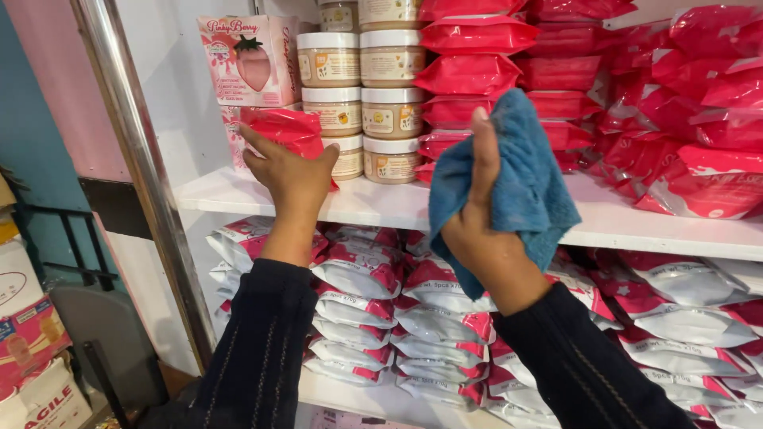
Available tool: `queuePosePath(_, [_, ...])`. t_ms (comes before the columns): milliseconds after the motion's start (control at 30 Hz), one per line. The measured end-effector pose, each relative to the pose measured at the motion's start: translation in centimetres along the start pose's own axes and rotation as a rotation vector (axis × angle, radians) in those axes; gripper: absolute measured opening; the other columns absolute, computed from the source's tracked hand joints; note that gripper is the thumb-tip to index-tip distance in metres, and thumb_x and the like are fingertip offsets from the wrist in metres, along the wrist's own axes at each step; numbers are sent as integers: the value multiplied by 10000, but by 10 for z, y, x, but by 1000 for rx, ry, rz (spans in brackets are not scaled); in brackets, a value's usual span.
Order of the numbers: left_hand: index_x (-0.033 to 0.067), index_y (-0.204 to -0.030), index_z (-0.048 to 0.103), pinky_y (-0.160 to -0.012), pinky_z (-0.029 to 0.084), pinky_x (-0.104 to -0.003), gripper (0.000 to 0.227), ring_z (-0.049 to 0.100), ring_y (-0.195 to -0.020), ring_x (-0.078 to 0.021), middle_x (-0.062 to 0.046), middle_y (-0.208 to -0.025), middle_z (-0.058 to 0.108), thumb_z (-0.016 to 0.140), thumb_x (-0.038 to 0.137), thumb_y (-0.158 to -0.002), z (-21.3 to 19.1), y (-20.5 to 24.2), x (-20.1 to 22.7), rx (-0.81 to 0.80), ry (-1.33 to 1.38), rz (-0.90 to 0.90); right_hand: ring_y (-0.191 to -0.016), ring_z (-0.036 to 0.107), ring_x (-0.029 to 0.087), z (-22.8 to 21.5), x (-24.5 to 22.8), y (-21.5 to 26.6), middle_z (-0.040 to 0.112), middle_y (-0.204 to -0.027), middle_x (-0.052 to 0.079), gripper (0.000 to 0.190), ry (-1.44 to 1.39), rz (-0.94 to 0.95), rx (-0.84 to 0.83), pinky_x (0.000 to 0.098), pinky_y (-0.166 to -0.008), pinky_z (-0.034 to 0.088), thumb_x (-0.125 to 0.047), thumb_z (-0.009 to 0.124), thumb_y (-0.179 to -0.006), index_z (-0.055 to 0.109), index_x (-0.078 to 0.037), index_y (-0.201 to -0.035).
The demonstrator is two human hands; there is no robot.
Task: The person wipes the packaging of red and white skincare products on a shelf using a blue cloth. They pick up individual packages, wipe them, and place them back on the shelf.
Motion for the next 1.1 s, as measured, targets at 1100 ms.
queuePosePath(1100, [88, -1546, 374, -1191, 440, -397, 862, 546, -1373, -230, -104, -1464, 555, 849, 118, -828, -42, 166, 137, -839, 1408, -133, -1638, 157, 374, -94, 34, 51, 121, -1725, 233, 908, -177, 174, -101, 420, -1319, 104, -61, 656, -1054, -31, -18, -1646])
Point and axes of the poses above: each hand's wrist, its own y-axis away from the middle knuckle, its own z-axis out of the palm, x = y × z, the point moved 1 cm from there along -y, towards the middle knuckle
